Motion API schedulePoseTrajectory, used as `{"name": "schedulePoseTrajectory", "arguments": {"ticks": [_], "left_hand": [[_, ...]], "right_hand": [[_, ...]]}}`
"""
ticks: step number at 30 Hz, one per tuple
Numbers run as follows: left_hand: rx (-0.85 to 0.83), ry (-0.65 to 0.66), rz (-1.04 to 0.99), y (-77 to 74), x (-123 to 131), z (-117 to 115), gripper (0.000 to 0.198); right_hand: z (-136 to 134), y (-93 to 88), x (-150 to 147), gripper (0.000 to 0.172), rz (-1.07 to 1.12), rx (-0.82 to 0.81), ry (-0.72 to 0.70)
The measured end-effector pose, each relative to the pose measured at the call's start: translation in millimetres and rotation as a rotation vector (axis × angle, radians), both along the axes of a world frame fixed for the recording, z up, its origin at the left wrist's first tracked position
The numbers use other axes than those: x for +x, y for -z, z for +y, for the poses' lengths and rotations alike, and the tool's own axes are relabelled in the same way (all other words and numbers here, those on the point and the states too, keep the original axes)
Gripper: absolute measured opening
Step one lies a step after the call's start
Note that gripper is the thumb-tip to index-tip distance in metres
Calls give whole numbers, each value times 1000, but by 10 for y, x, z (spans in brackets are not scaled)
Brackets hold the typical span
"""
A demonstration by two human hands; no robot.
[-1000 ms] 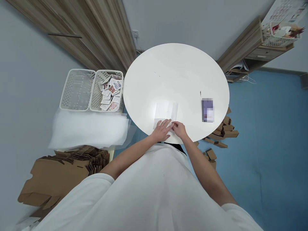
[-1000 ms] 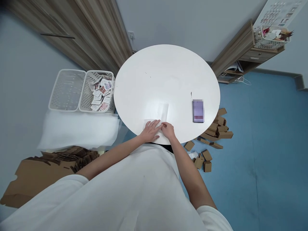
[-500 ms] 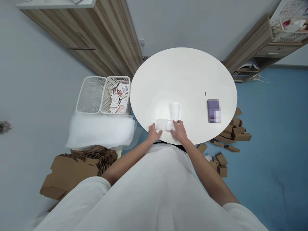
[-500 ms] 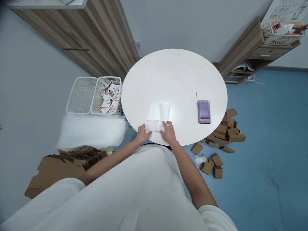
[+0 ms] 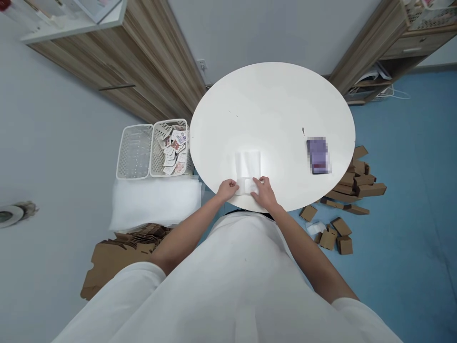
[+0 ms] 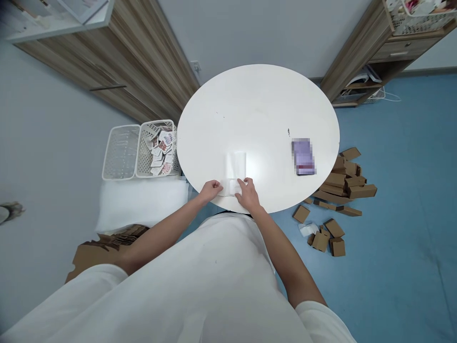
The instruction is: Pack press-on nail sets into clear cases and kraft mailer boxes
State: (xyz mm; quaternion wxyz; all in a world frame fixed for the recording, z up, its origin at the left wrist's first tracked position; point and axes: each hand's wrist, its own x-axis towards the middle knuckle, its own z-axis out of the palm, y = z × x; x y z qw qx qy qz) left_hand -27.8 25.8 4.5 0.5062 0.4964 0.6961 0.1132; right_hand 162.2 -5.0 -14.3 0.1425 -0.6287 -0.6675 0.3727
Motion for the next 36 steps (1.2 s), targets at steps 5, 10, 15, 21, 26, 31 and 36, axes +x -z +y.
{"name": "schedulePoseTrajectory", "arguments": {"ticks": [5, 10, 15, 21, 26, 31, 36], "left_hand": [[93, 143, 9, -74, 339, 20, 11], [110, 236, 7, -61, 610, -14, 11], [141, 374, 21, -35, 532, -21, 30], [417, 548, 202, -43, 401, -41, 43], [553, 761, 315, 6, 379, -35, 50], [516, 786, 292, 72, 340, 18, 52], [464, 742, 154, -1, 270, 49, 66]], "right_hand": [[-2, 6, -46, 60, 40, -8, 13], [41, -51, 4, 60, 139, -64, 33], [108, -56, 79, 48, 210, -120, 76], [96, 27, 42, 50, 152, -68, 73], [-36, -34, 33, 57, 19, 112, 69], [4, -104, 169, 79, 16, 188, -308], [109, -80, 259, 70, -7, 137, -416]]}}
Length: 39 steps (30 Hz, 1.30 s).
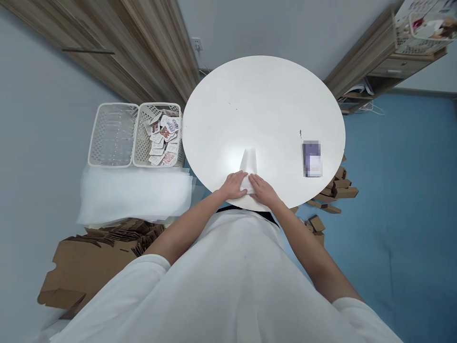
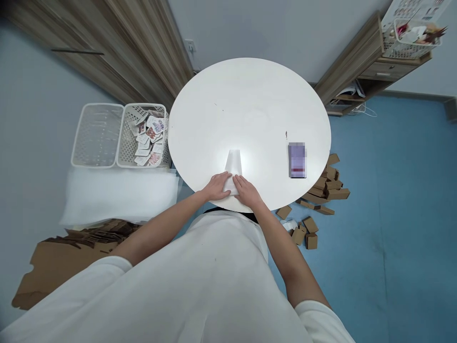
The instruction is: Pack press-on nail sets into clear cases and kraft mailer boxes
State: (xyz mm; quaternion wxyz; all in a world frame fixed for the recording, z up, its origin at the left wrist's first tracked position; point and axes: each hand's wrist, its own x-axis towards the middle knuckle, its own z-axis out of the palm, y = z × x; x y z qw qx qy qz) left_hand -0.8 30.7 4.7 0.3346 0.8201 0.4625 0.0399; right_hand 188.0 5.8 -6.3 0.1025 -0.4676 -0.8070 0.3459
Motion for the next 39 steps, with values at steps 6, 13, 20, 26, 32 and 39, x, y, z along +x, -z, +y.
{"name": "schedulePoseTrajectory", "arguments": {"ticks": [6, 13, 20, 26, 32, 39], "left_hand": [[-99, 7, -221, -96, -143, -133, 85], [-164, -308, -214, 73, -59, -32, 33], [-210, -527, -69, 128, 118, 111, 30], [-74, -505, 127, 120, 254, 71, 40], [-108, -585, 170, 132, 325, 76, 50], [-195, -785, -117, 106, 229, -28, 50]], "right_hand": [[-60, -143, 43, 54, 5, -65, -24], [325, -235, -61, 40, 95, -292, 314], [349, -67, -211, 36, -62, -274, 618], [342, -45, -248, 43, -279, -172, 631], [368, 6, -192, 55, -200, -241, 661], [168, -166, 46, 70, 225, -447, 666]]}}
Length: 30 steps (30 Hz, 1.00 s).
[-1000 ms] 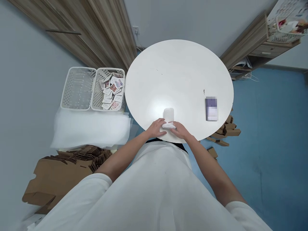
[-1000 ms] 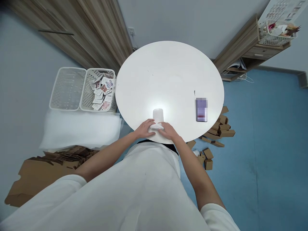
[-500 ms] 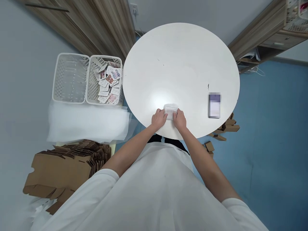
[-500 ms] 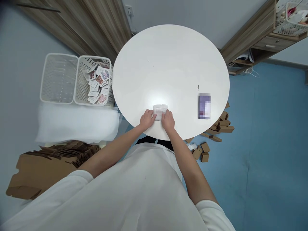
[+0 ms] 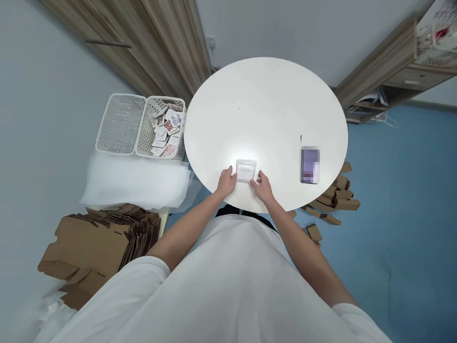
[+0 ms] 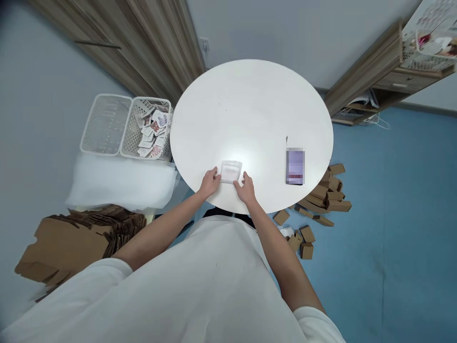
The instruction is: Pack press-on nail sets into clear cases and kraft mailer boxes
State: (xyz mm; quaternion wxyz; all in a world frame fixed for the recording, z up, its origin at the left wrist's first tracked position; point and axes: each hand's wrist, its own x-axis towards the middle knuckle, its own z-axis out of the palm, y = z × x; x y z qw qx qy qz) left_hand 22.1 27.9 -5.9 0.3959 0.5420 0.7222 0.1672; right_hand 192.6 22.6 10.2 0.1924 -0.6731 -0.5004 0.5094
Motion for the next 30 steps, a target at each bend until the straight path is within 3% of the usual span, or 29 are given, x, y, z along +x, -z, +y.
{"name": "schedulePoseTrajectory", "arguments": {"ticks": [7, 11, 16, 20, 25, 30], "left_hand": [[32, -74, -115, 39, 136, -113, 45], [53, -165, -149, 65, 56, -175, 46], [116, -333, -224, 76, -376, -169, 62], [187, -415, -155, 69, -853, 5, 56], [250, -274, -35, 50, -1337, 304, 53], [221, -155, -2, 73, -1522, 441, 57]], "right_hand": [[-26, 57, -43, 68, 64, 20, -71], [-53, 108, -228, 70, 87, 37, -109], [94, 90, -706, 70, 203, 53, -167], [368, 87, -1272, 66, 212, 47, -208], [714, 146, -1860, 62, 201, 56, -229], [911, 210, -2113, 64, 174, 70, -219]]}}
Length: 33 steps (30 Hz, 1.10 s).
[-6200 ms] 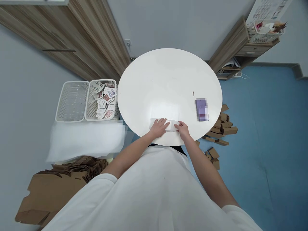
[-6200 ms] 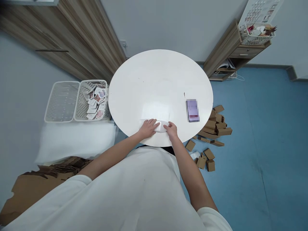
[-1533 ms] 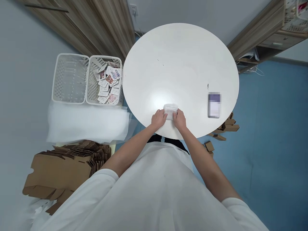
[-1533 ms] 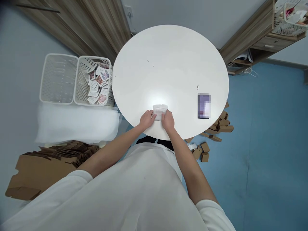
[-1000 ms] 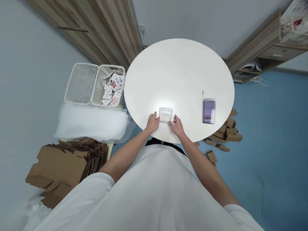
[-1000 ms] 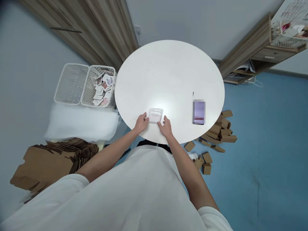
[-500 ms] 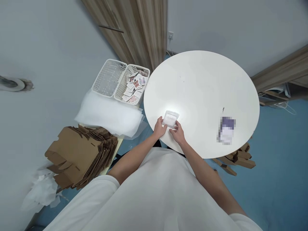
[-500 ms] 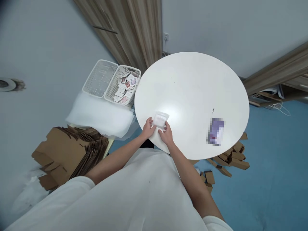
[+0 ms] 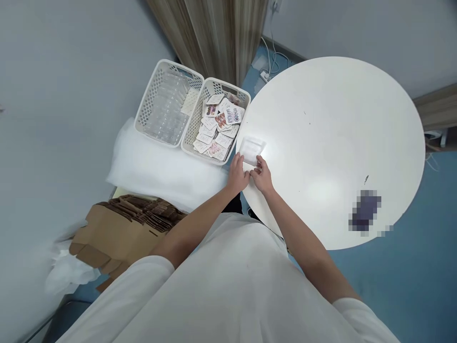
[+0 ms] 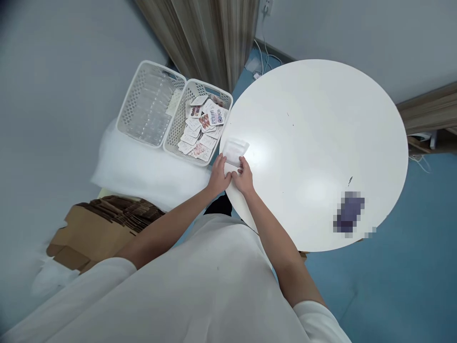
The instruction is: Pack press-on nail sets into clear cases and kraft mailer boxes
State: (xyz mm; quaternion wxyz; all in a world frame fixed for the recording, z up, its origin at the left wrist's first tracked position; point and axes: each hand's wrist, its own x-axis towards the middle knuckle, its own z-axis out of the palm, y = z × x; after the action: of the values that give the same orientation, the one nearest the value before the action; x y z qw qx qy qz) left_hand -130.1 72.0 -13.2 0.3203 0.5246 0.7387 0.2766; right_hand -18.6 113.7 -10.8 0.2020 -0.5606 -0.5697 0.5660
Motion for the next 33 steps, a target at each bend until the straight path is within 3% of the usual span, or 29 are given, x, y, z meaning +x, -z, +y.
{"name": "schedulePoseTrajectory", "arguments": {"ticks": [8, 15, 26, 30, 33], "left_hand": [[20, 58, 6, 67, -21, -26, 63], [14, 29, -18, 49, -14, -119, 67], [-74, 28, 2, -261, 249, -664, 44], [-79, 65, -18, -402, 406, -872, 38], [-40, -12, -26, -494, 481, -1079, 35]], "right_hand": [[9, -23, -45, 65, -67, 32, 1], [-57, -72, 82, 70, -74, 25, -15], [-425, -283, 758, 61, 15, -51, -28], [-551, -323, 988, 47, 16, -80, -108], [-642, -319, 1043, 39, 34, -107, -196]]}}
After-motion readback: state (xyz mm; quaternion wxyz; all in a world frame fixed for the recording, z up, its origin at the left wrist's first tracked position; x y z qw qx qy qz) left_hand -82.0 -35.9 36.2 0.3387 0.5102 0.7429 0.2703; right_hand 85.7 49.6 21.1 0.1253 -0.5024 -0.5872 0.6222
